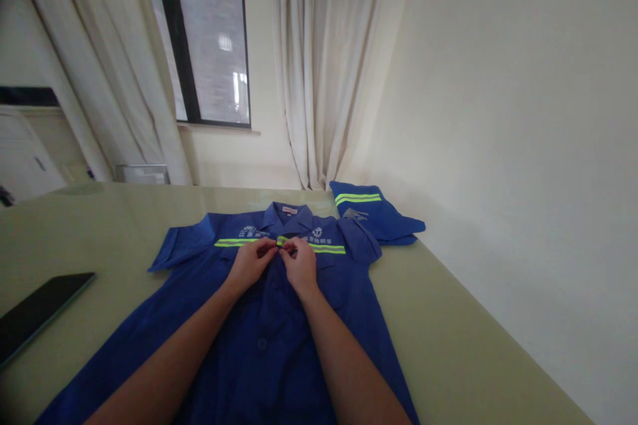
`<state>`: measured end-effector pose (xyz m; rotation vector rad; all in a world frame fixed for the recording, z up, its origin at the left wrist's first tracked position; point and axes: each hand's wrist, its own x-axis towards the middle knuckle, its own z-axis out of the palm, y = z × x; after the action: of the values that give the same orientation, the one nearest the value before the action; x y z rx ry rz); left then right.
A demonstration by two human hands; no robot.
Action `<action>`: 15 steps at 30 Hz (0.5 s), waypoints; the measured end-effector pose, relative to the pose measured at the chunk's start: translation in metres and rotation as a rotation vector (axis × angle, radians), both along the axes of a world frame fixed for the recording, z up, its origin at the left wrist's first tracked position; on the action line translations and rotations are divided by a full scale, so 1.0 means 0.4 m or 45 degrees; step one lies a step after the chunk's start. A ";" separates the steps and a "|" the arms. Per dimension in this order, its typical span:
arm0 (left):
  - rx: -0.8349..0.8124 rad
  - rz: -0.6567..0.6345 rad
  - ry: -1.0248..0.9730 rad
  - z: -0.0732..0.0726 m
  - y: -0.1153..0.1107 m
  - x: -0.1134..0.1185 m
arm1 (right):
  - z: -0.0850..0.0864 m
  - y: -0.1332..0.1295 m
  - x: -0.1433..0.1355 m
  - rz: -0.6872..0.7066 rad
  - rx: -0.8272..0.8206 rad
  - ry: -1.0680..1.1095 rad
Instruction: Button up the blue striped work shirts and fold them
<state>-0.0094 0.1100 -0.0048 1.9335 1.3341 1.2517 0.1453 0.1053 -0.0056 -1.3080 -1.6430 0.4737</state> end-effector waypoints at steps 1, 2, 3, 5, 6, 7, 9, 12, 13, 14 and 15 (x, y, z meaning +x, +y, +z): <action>-0.003 0.004 -0.014 0.000 0.000 0.000 | 0.000 -0.001 0.000 -0.002 0.020 -0.017; -0.006 0.010 -0.023 0.001 0.000 -0.001 | 0.000 -0.002 -0.001 -0.003 0.035 -0.037; -0.010 0.016 -0.031 0.001 0.000 -0.001 | -0.001 -0.002 -0.001 -0.005 0.039 -0.049; -0.022 0.024 -0.047 0.000 0.002 -0.002 | -0.004 -0.001 -0.002 -0.010 0.018 -0.046; -0.028 0.026 -0.057 -0.001 0.002 -0.003 | -0.006 0.000 -0.002 -0.012 0.003 -0.034; -0.035 0.028 -0.067 -0.003 0.004 -0.004 | -0.008 0.001 -0.003 -0.013 -0.009 -0.021; -0.047 0.031 -0.093 -0.006 0.006 -0.005 | -0.010 0.002 -0.003 -0.014 -0.014 -0.009; -0.064 0.030 -0.138 -0.011 0.011 -0.006 | -0.009 0.001 -0.003 -0.016 -0.006 -0.037; -0.069 0.029 -0.153 -0.013 0.012 -0.006 | -0.008 0.000 -0.003 -0.019 -0.002 -0.050; -0.074 0.027 -0.167 -0.014 0.014 -0.006 | -0.007 -0.001 -0.004 -0.020 0.002 -0.062; -0.078 0.025 -0.180 -0.016 0.015 -0.007 | -0.006 -0.002 -0.004 -0.020 0.003 -0.069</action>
<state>-0.0120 0.1161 -0.0112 1.7603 1.3065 1.3155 0.1437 0.1043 -0.0079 -1.3413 -1.6763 0.4300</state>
